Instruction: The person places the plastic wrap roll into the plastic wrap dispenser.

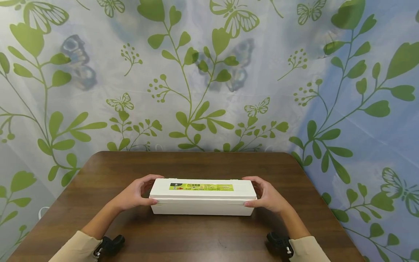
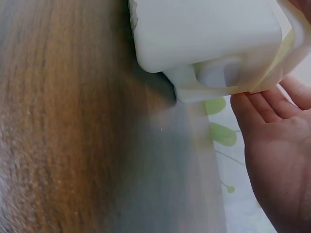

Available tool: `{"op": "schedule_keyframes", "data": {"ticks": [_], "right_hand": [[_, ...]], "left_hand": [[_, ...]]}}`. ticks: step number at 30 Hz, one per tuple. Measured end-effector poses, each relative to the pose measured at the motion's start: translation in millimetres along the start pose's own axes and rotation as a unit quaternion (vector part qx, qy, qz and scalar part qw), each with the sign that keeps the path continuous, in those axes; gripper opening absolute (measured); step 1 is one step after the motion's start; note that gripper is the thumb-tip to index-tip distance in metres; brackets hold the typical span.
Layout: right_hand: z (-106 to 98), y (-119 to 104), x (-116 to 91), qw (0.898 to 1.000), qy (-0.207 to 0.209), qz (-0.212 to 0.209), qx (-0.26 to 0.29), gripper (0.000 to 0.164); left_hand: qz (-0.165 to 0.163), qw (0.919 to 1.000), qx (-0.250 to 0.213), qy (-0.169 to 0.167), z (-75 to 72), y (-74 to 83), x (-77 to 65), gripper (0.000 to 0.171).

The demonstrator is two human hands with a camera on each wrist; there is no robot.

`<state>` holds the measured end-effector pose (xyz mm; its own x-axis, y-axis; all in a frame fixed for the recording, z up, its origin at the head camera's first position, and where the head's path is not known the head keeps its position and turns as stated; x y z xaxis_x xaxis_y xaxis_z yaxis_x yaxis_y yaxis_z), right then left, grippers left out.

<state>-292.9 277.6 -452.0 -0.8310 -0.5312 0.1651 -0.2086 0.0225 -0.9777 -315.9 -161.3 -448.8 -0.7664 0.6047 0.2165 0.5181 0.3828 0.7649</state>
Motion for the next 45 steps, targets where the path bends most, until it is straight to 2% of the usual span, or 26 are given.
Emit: {"op": "schedule_keyframes", "data": {"ticks": [8,20,34,39,45], "right_hand": [[0.2,2.7,-0.1,1.000,0.004,0.019,0.002,0.077],[1.0,3.8,-0.8,1.000,0.001,0.007,-0.004,0.078],[2.6,5.0,-2.5,1.000,-0.010,0.007,-0.002,0.079],[2.2,7.2,-3.1,1.000,-0.002,0.009,-0.008,0.081],[3.6,11.9,-6.4,1.000,-0.004,0.005,0.017,0.089]], "left_hand": [[-0.026,0.9994,0.006,-0.023,-0.8,-0.7,0.1,0.070],[-0.008,0.9999,-0.003,-0.013,0.8,-0.9,-1.6,0.073],[-0.009,0.9993,-0.018,-0.031,2.3,-4.9,-3.6,0.074],[-0.005,0.9990,-0.028,-0.036,3.3,-5.0,-4.9,0.080],[0.005,0.9991,-0.022,-0.037,5.2,-4.6,-5.7,0.086]]}}
Point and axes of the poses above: each hand's wrist, its own x-axis towards the middle knuckle, its own z-axis out of the palm, y = z × x, the point moved 7 cm from there along x, towards the middle knuckle, and after that the axes turned 11 degrees about x, right-handed, at the moved point
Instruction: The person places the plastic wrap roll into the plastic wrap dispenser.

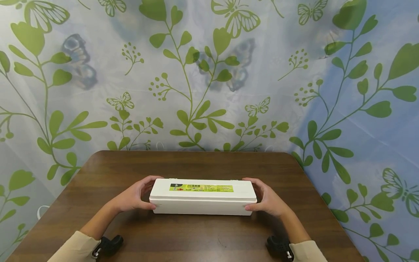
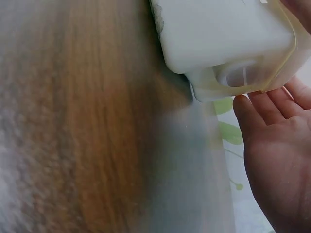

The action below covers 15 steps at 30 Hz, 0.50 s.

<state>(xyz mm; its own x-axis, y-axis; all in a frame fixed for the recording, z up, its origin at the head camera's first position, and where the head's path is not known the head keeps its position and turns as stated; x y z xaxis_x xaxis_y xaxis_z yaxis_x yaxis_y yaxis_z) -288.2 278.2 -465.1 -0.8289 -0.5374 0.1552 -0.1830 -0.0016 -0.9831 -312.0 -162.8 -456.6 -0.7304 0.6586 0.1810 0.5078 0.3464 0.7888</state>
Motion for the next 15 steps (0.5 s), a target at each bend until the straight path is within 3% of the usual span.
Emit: {"op": "schedule_keyframes", "data": {"ticks": [15], "right_hand": [[3.3,2.1,-5.2,1.000,0.007,-0.006,-0.001,0.091]], "left_hand": [[0.014,0.9999,-0.002,-0.003,4.0,-0.1,-1.2,0.091]]}}
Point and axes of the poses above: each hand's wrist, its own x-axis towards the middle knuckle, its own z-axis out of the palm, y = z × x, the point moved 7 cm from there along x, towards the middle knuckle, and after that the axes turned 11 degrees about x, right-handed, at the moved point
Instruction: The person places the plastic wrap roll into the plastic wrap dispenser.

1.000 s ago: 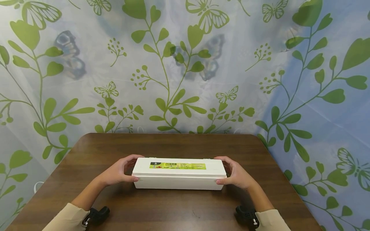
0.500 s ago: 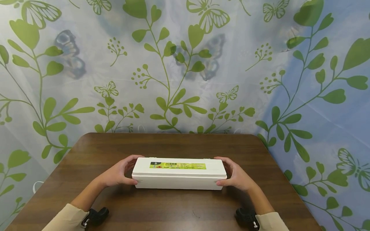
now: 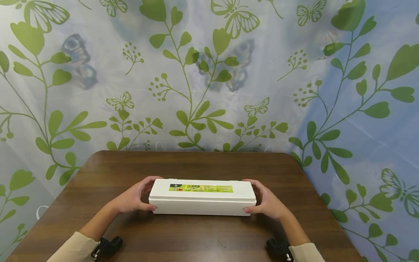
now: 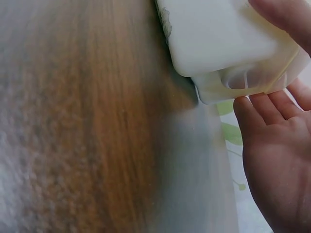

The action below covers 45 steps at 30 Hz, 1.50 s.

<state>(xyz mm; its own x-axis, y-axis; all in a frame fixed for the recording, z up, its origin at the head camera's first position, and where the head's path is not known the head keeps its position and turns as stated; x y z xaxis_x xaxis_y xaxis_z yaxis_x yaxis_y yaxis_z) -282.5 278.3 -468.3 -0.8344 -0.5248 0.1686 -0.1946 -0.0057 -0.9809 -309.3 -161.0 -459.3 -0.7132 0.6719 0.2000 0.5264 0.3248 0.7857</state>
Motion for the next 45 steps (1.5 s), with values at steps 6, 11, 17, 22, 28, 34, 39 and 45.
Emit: {"op": "schedule_keyframes", "data": {"ticks": [6,11,17,22,28,34,39,45], "right_hand": [[0.1,-0.9,-0.1,1.000,0.003,0.007,-0.017,0.092],[-0.3,-0.2,1.1,1.000,0.008,-0.002,-0.025,0.089],[-1.9,0.3,2.0,0.999,0.018,-0.012,-0.039,0.085],[-3.9,-0.7,3.3,0.998,0.029,-0.020,-0.060,0.084],[-5.4,-0.8,5.1,0.996,0.041,-0.024,-0.076,0.085],[-5.1,0.7,5.3,0.997,0.036,-0.028,-0.061,0.086],[-5.8,4.3,4.9,0.998,0.025,-0.024,-0.046,0.087],[-5.3,6.2,3.3,0.999,0.017,-0.001,-0.029,0.082]], "left_hand": [[-0.007,1.0000,0.004,-0.001,0.3,-0.8,-0.7,0.092],[-0.006,0.9998,0.016,0.006,0.1,-1.4,-1.4,0.090],[-0.003,0.9998,0.011,0.016,-0.2,-1.9,-0.9,0.087],[-0.003,0.9996,0.007,0.026,-1.4,-1.0,-1.8,0.086],[-0.011,0.9994,0.015,0.031,-3.0,2.1,-1.1,0.085],[-0.012,0.9993,0.024,0.026,-2.1,-0.7,-0.5,0.084],[-0.014,0.9993,0.029,0.018,-1.8,-1.4,0.6,0.085],[-0.012,0.9993,0.034,0.006,-1.7,-2.9,-0.7,0.084]]}}
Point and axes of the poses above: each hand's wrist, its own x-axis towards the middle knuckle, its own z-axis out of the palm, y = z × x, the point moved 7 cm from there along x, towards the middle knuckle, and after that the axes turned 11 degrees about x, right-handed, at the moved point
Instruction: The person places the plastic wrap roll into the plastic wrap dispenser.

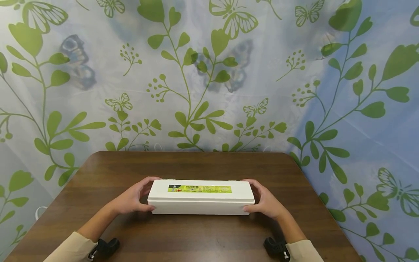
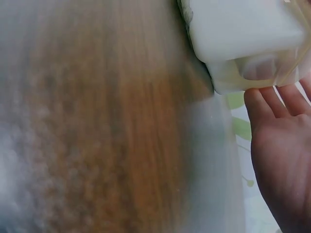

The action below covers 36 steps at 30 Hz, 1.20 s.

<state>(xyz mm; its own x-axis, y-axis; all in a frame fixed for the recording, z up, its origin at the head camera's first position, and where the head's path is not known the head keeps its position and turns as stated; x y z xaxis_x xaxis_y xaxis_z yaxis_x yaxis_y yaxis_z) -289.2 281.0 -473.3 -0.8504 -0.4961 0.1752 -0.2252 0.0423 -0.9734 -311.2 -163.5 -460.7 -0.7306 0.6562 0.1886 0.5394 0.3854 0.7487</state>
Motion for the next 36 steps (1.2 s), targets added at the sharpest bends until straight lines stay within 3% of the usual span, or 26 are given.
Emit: {"op": "schedule_keyframes", "data": {"ticks": [5,9,26,36], "right_hand": [[-0.7,-0.7,-0.7,1.000,0.010,0.011,0.023,0.070],[-1.6,-1.4,0.0,0.999,0.009,0.002,0.032,0.070],[-1.2,-1.8,1.5,0.999,-0.004,-0.016,0.048,0.078],[-0.9,-0.6,1.7,0.999,0.006,-0.003,0.044,0.077]], "left_hand": [[-0.027,0.9982,-0.052,-0.008,0.5,-2.0,-1.1,0.074],[-0.043,0.9959,-0.079,-0.012,0.8,-0.6,-1.8,0.071],[-0.032,0.9979,-0.055,-0.003,2.6,-0.7,-0.8,0.077],[-0.031,0.9979,-0.056,0.005,2.4,-4.6,-1.1,0.074]]}}
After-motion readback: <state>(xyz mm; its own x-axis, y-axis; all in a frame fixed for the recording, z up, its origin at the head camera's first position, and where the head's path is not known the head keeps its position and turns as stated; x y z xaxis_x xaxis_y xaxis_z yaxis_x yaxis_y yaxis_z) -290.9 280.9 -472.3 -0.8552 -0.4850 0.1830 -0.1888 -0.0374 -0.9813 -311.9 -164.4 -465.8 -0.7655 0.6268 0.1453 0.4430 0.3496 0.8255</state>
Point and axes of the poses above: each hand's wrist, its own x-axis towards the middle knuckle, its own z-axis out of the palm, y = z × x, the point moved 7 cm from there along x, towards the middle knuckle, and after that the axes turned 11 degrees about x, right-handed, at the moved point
